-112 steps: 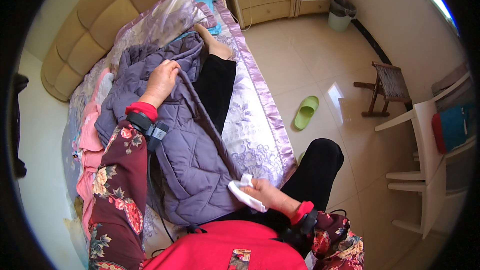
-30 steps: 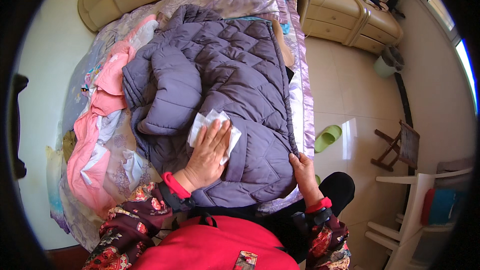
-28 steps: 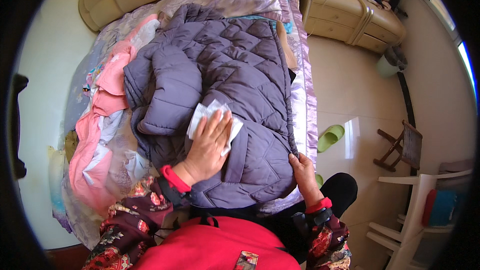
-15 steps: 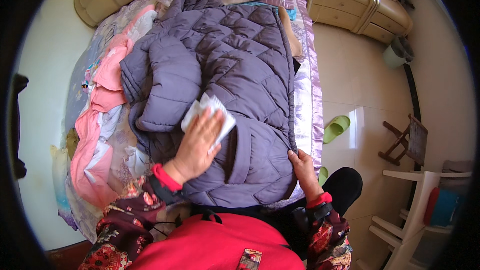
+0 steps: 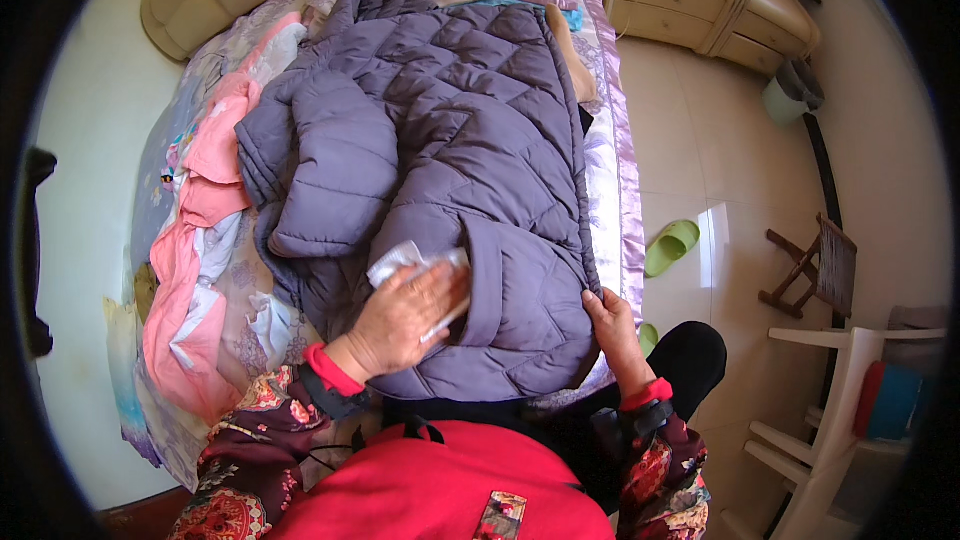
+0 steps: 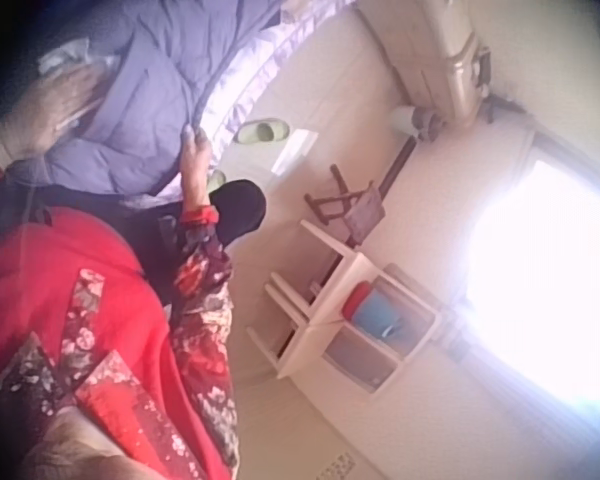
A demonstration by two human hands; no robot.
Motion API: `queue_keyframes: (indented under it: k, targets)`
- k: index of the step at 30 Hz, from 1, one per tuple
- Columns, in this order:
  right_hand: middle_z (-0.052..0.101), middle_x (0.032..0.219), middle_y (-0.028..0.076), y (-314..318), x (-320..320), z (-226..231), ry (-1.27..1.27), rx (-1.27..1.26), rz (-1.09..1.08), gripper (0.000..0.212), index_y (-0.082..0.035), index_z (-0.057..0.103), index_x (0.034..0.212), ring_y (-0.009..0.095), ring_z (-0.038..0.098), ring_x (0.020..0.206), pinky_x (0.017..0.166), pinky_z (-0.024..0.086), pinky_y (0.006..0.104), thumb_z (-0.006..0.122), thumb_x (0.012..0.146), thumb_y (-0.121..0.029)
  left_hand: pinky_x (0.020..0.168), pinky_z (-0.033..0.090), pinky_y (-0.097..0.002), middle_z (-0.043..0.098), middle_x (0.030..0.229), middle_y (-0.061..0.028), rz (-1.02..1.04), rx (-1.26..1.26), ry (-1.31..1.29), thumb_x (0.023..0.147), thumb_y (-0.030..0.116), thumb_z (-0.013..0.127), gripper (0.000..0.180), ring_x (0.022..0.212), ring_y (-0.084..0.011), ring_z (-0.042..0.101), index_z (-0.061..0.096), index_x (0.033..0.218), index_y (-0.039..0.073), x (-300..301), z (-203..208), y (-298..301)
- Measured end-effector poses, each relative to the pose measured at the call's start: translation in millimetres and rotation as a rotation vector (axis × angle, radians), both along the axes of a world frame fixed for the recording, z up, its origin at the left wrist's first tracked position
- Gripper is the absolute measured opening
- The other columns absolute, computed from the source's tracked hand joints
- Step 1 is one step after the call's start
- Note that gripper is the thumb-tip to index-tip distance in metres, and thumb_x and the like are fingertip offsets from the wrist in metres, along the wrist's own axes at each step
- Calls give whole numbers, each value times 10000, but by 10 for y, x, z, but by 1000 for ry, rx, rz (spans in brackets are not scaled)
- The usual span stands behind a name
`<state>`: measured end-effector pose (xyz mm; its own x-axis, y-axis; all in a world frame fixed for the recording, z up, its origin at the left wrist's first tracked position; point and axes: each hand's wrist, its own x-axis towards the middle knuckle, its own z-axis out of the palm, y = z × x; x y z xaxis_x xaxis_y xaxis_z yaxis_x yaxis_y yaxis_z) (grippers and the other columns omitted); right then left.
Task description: The person sits on a bed and wipes a gray quilted jacket with a white tissue. They repeatedly rub the jacket's surface, fold and unfold sections, and continue wiping different areas throughout the clip.
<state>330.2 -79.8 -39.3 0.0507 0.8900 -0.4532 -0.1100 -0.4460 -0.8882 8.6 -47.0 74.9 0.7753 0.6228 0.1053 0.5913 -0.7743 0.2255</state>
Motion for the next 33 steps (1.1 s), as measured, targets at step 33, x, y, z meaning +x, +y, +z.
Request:
queue_keyframes:
  k: [33]
  targets:
    - [610, 853, -32, 77, 70, -194, -126, 57, 37, 248, 39, 629, 1027, 51, 505, 739, 670, 441, 225, 584, 962, -196, 1168, 137, -464, 189, 1557, -194, 289, -144, -391, 970, 286, 437, 638, 1447, -360, 164, 212, 1498, 7, -378, -351, -112]
